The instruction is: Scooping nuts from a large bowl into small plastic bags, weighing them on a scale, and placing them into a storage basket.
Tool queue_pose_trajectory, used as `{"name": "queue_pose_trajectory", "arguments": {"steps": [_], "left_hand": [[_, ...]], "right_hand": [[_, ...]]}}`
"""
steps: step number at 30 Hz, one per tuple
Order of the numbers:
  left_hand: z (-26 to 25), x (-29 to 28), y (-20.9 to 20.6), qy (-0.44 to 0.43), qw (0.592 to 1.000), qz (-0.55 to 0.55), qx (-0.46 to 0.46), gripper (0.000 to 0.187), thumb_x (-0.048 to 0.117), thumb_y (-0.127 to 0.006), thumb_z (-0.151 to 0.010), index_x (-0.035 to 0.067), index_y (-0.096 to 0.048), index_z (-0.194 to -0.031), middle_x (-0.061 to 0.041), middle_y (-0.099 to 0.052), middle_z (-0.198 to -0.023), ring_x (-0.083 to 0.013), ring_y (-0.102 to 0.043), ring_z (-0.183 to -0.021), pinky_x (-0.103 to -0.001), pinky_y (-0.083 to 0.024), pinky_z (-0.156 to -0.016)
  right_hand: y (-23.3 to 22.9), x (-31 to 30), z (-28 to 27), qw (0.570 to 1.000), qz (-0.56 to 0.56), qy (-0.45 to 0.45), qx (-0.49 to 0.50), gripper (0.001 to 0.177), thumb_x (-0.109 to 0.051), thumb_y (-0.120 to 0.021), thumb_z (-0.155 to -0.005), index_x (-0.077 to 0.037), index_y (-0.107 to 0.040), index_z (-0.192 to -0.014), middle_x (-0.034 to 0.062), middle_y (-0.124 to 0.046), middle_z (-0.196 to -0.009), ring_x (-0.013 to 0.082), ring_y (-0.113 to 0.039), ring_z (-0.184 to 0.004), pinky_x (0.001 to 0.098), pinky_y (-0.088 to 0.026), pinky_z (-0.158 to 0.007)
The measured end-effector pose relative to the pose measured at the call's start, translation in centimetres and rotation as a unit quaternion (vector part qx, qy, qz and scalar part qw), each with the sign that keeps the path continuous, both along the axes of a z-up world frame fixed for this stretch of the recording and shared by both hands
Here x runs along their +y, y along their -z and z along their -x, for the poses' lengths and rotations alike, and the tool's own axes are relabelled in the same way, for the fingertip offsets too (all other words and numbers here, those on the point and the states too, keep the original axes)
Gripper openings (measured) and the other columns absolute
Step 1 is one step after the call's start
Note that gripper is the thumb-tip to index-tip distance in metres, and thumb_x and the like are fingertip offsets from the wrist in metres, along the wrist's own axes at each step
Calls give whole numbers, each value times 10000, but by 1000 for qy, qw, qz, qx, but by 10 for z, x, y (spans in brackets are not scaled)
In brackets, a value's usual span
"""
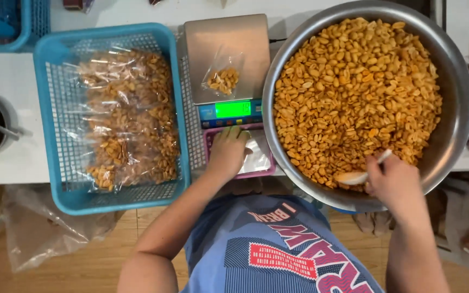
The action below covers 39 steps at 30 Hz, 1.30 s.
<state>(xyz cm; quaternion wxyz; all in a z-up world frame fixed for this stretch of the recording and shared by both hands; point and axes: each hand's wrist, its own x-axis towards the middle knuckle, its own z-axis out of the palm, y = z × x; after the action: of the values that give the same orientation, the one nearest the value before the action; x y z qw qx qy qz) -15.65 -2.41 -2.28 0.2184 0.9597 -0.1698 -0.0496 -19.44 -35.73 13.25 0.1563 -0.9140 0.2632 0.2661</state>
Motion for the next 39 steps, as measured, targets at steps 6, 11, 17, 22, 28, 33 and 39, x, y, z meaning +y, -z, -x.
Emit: {"name": "queue_pose_trajectory", "arguments": {"steps": [6,11,17,22,28,33,39], "left_hand": [[-3,5,-2,25,976,18,-216,101,222,-675,-922,174,-693,-835,-9,-544,-834,-247,-590,-815,-381,-453,-720],[2,25,-23,-52,989,134,-47,79,229,-664,-956,207,-737,-976,-12,-701,-885,-246,-693,-931,-382,-499,-872],[-20,37,-82,-193,890,392,134,54,189,-729,-952,158,-751,-989,-56,-780,-851,-166,-721,-864,-313,-553,-806],[-47,1,-112,-139,769,541,312,462,60,-890,-721,30,-689,-1136,-108,-712,-773,-177,-708,-676,-309,-633,-651],[-67,-49,-136,18,877,316,362,282,227,-809,-807,146,-721,-1063,-31,-767,-1099,-154,-758,-989,-276,-664,-777],[-72,-73,-148,60,876,307,366,380,222,-778,-826,162,-716,-1196,-40,-766,-1226,-196,-766,-1082,-324,-685,-863],[-65,-96,-161,118,823,353,429,822,400,-779,-702,126,-523,-1434,-110,-691,-1349,-248,-707,-1156,-336,-639,-947]], "right_hand": [[76,18,-26,972,-88,9,-217,352,-327,-581,-1100,-13,-710,-1008,260,-705,-749,436,-724,-796,567,-558,-583],[88,22,-39,882,-309,98,-343,258,-139,-458,-1167,47,-617,-1085,219,-665,-782,275,-706,-653,382,-613,-546],[91,1,-27,808,-421,193,-364,219,-168,-451,-1178,-28,-614,-1142,96,-645,-831,147,-694,-687,265,-624,-618],[66,-3,-16,788,-436,206,-383,229,-206,-478,-1186,-47,-638,-1147,90,-641,-815,144,-658,-640,247,-581,-591],[15,1,-11,760,-474,209,-392,174,-199,-530,-1154,-74,-626,-1080,74,-630,-823,141,-590,-634,227,-503,-579],[-7,4,-18,839,-376,2,-394,147,-134,-486,-1167,-23,-580,-1176,90,-663,-960,136,-633,-751,226,-544,-657],[2,-7,-19,753,-252,-372,-480,244,39,-581,-989,-28,-703,-1189,150,-638,-1082,191,-655,-859,275,-583,-760]]}}
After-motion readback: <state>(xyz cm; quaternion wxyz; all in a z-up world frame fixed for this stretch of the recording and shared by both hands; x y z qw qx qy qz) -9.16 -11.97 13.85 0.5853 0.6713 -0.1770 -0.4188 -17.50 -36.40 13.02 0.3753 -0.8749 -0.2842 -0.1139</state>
